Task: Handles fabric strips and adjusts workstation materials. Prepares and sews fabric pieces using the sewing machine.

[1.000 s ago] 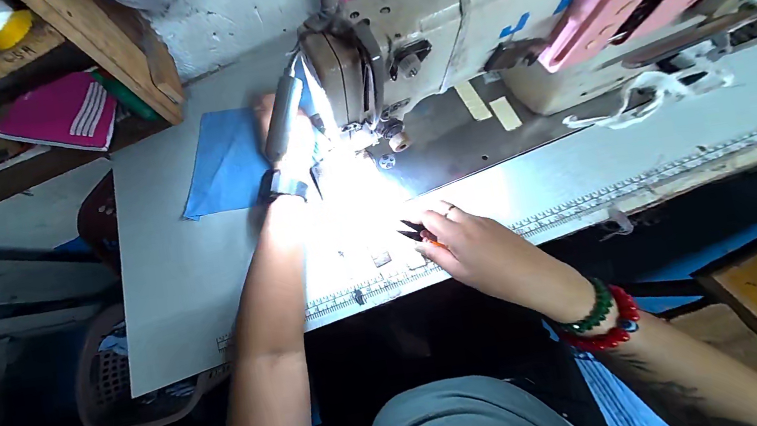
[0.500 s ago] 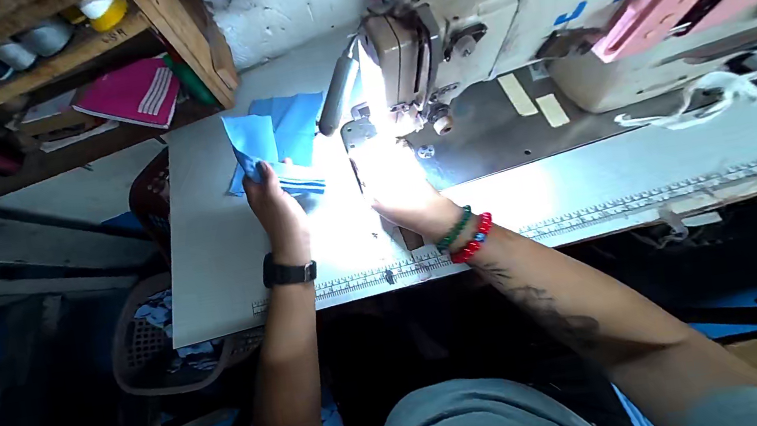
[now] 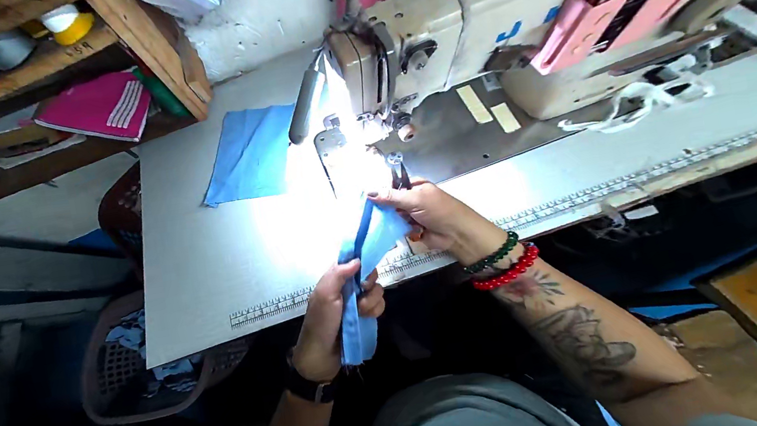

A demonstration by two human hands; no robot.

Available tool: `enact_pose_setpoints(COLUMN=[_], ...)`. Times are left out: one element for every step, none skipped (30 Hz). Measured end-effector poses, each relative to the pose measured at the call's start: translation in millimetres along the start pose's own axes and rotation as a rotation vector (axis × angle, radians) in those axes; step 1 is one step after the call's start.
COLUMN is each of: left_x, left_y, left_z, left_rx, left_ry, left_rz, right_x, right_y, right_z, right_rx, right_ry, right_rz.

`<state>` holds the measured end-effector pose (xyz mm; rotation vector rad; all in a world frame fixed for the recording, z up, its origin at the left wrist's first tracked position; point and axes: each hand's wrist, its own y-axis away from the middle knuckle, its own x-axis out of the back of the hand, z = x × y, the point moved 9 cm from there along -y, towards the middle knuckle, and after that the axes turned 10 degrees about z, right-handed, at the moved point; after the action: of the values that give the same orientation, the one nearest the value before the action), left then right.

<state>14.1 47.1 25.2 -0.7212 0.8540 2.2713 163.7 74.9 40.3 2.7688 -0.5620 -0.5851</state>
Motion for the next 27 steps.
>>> enact_pose_setpoints(left_x=[4, 8, 12, 17, 21, 25, 29, 33, 36, 38, 39, 39, 38, 36, 31, 24, 18, 12, 5, 0, -5, -6, -6, -5, -3, 0, 4], left_y=[5, 10, 14, 18, 21, 25, 28, 32, 35, 38, 40, 41, 41, 39, 35, 28, 20, 11, 5, 0, -3, -6, -8, -11, -13, -14, -15], left_z=[-2, -1, 1, 6, 12, 18, 24, 29, 34, 40, 48, 58, 70, 81, 91, 99, 105, 107, 108, 108, 108, 107, 106, 104, 101, 99, 98], left_rx=[-0.019, -0.049, -0.08, -0.107, -0.131, -0.15, -0.163, -0.171, -0.185, -0.22, -0.285, -0.382, -0.498, -0.618, -0.714, -0.773, -0.778, -0.751, -0.717, -0.686, -0.661, -0.648, -0.639, -0.622, -0.597, -0.573, -0.558], left_ry=[-0.051, -0.104, -0.165, -0.236, -0.297, -0.351, -0.402, -0.464, -0.549, -0.663, -0.805, -0.962, -1.11, -1.213, -1.247, -1.218, -1.152, -1.063, -0.981, -0.918, -0.883, -0.877, -0.89, -0.908, -0.918, -0.919, -0.915], left_rz=[0.006, 0.02, 0.046, 0.075, 0.1, 0.119, 0.134, 0.141, 0.144, 0.15, 0.167, 0.215, 0.292, 0.357, 0.367, 0.324, 0.255, 0.178, 0.112, 0.07, 0.038, 0.026, 0.024, 0.017, 0.013, 0.024, 0.048], right_x=[-1, -4, -7, -9, -11, -12, -14, -15, -17, -20, -24, -30, -38, -48, -56, -63, -69, -73, -76, -77, -77, -75, -73, -69, -65, -57, -46], right_y=[-1, -2, -1, 0, 1, 3, 4, 4, 3, 2, 2, 2, 2, 2, 3, 6, 8, 11, 12, 13, 12, 11, 9, 7, 6, 6, 6], right_z=[-3, -7, -11, -16, -21, -26, -30, -33, -34, -35, -36, -37, -39, -41, -43, -46, -49, -52, -55, -59, -61, -63, -63, -62, -60, -57, -52], right_rx=[0.035, 0.072, 0.113, 0.157, 0.198, 0.236, 0.267, 0.286, 0.293, 0.295, 0.298, 0.301, 0.299, 0.293, 0.292, 0.299, 0.311, 0.323, 0.341, 0.364, 0.385, 0.403, 0.416, 0.431, 0.458, 0.493, 0.518], right_ry=[0.055, 0.121, 0.191, 0.267, 0.324, 0.363, 0.382, 0.393, 0.402, 0.419, 0.45, 0.478, 0.497, 0.501, 0.521, 0.556, 0.584, 0.588, 0.585, 0.581, 0.578, 0.581, 0.595, 0.633, 0.697, 0.774, 0.846], right_rz=[-0.037, -0.082, -0.113, -0.128, -0.138, -0.147, -0.154, -0.165, -0.169, -0.177, -0.196, -0.215, -0.237, -0.252, -0.274, -0.292, -0.302, -0.306, -0.307, -0.309, -0.303, -0.293, -0.285, -0.279, -0.282, -0.287, -0.287])
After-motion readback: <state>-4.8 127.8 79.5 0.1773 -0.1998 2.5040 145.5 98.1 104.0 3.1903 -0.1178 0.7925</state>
